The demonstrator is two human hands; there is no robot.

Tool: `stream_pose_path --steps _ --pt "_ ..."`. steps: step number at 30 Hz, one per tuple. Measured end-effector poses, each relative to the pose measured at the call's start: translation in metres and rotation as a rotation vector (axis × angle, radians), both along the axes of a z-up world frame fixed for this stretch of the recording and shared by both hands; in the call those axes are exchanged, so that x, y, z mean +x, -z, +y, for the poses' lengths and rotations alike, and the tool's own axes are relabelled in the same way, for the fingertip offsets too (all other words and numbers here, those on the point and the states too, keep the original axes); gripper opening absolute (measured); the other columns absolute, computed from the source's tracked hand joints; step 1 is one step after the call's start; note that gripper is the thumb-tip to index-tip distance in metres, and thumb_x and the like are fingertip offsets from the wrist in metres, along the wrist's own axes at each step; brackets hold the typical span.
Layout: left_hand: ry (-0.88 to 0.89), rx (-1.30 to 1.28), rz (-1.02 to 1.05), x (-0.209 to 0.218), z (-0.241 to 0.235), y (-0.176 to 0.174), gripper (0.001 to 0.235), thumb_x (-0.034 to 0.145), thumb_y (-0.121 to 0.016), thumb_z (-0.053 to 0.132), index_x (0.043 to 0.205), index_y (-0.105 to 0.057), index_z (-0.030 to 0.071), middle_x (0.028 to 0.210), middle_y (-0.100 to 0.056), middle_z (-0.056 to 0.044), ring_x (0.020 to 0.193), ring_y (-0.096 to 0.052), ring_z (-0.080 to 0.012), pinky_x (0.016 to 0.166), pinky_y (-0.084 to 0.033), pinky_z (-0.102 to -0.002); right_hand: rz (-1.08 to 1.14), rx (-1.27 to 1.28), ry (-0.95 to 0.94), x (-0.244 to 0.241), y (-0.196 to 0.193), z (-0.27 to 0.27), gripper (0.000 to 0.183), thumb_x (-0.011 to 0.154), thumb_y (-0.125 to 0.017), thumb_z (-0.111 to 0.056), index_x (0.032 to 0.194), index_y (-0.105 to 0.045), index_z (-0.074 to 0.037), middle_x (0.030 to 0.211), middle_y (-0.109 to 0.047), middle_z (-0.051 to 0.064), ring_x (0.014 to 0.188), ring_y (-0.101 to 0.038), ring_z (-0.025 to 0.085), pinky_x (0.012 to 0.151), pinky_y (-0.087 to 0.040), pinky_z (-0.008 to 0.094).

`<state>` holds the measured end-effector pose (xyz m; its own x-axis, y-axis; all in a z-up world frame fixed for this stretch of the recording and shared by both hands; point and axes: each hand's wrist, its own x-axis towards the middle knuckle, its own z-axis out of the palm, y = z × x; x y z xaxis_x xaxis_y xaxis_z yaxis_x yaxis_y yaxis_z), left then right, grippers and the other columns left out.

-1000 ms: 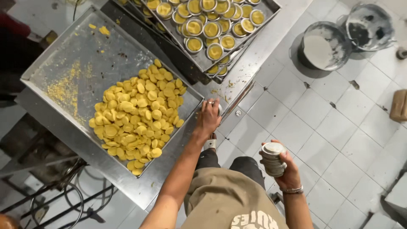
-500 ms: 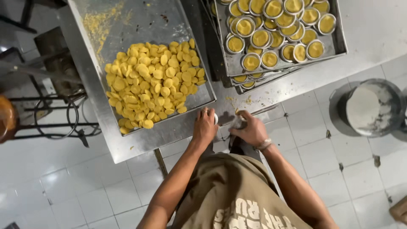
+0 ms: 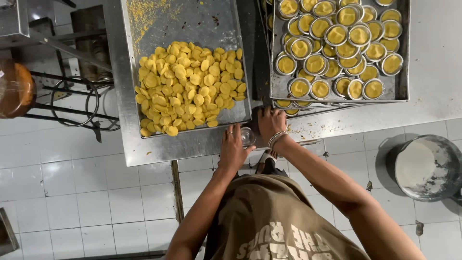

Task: The person stands at a stainless steel workstation and repeatedly picks up yellow dough pieces from a tray. They place the dough into small metal cups, press it down, and arrange the filled cups on a separate tray. The person occasionally moves the tray of dough to access more pieces.

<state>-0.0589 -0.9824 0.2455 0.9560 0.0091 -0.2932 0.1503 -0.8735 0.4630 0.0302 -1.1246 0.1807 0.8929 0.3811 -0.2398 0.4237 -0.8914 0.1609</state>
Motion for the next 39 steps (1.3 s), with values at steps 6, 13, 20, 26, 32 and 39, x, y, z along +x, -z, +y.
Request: stream_pose_path --steps 6,13,20,26,32,39 --pt "0.076 0.026 -0.087 -0.002 0.006 0.028 0.078 0.085 -0.083 0.038 0.141 -0.044 -0.001 0.138 -0.051 -0.026 0.125 -0.058 -0.0398 0.096 -0.058 -0.046 0.042 0.085 -0.053 -0.007 -0.036 -0.014 0.090 0.064 -0.084 -0.038 0.145 -0.049 -0.019 0.142 -0.051 0.013 0.113 -0.057 0.038 0.089 -0.043 0.048" --pt "0.141 -0.036 -0.064 -0.004 0.032 0.034 0.071 0.090 -0.079 0.033 0.140 -0.043 -0.005 0.138 -0.050 -0.030 0.127 -0.058 -0.0414 0.096 -0.060 -0.048 -0.071 0.215 0.022 -0.017 0.003 -0.028 0.072 0.069 -0.079 -0.046 0.131 -0.057 -0.016 0.120 -0.054 0.008 0.109 -0.054 0.035 0.084 -0.046 0.048" --pt "0.246 -0.002 -0.098 -0.006 0.074 0.024 0.077 0.085 -0.083 0.035 0.139 -0.045 -0.006 0.136 -0.052 -0.028 0.124 -0.060 -0.0397 0.100 -0.056 -0.046 -0.041 0.192 0.161 -0.018 0.018 -0.003 0.069 0.068 -0.077 -0.048 0.130 -0.061 -0.022 0.122 -0.057 0.005 0.112 -0.055 0.035 0.086 -0.050 0.049" --pt "0.326 -0.066 -0.171 -0.010 0.098 0.037 0.080 0.087 -0.079 0.039 0.142 -0.044 -0.006 0.133 -0.055 -0.029 0.123 -0.061 -0.0410 0.101 -0.054 -0.048 -0.100 0.280 0.148 -0.031 -0.024 0.031 0.088 0.063 -0.079 -0.036 0.144 -0.049 -0.021 0.141 -0.051 0.009 0.127 -0.049 0.035 0.109 -0.035 0.053" --pt "0.284 0.022 -0.403 -0.016 0.099 0.032 0.078 0.078 -0.087 0.041 0.134 -0.056 -0.004 0.128 -0.060 -0.024 0.115 -0.065 -0.0361 0.094 -0.057 -0.041 -0.159 0.553 0.158 -0.037 -0.057 0.044 0.091 0.067 -0.084 -0.050 0.146 -0.053 -0.017 0.153 -0.045 0.016 0.141 -0.040 0.041 0.118 -0.022 0.059" --pt "0.131 -0.077 -0.530 -0.010 0.096 0.024 0.076 0.076 -0.085 0.052 0.126 -0.065 -0.002 0.121 -0.059 -0.021 0.111 -0.064 -0.0355 0.090 -0.057 -0.042 -0.231 0.782 0.027 0.012 -0.039 0.062 0.042 0.088 -0.074 -0.036 0.125 -0.067 -0.018 0.138 -0.057 0.009 0.127 -0.057 0.033 0.103 -0.044 0.048"
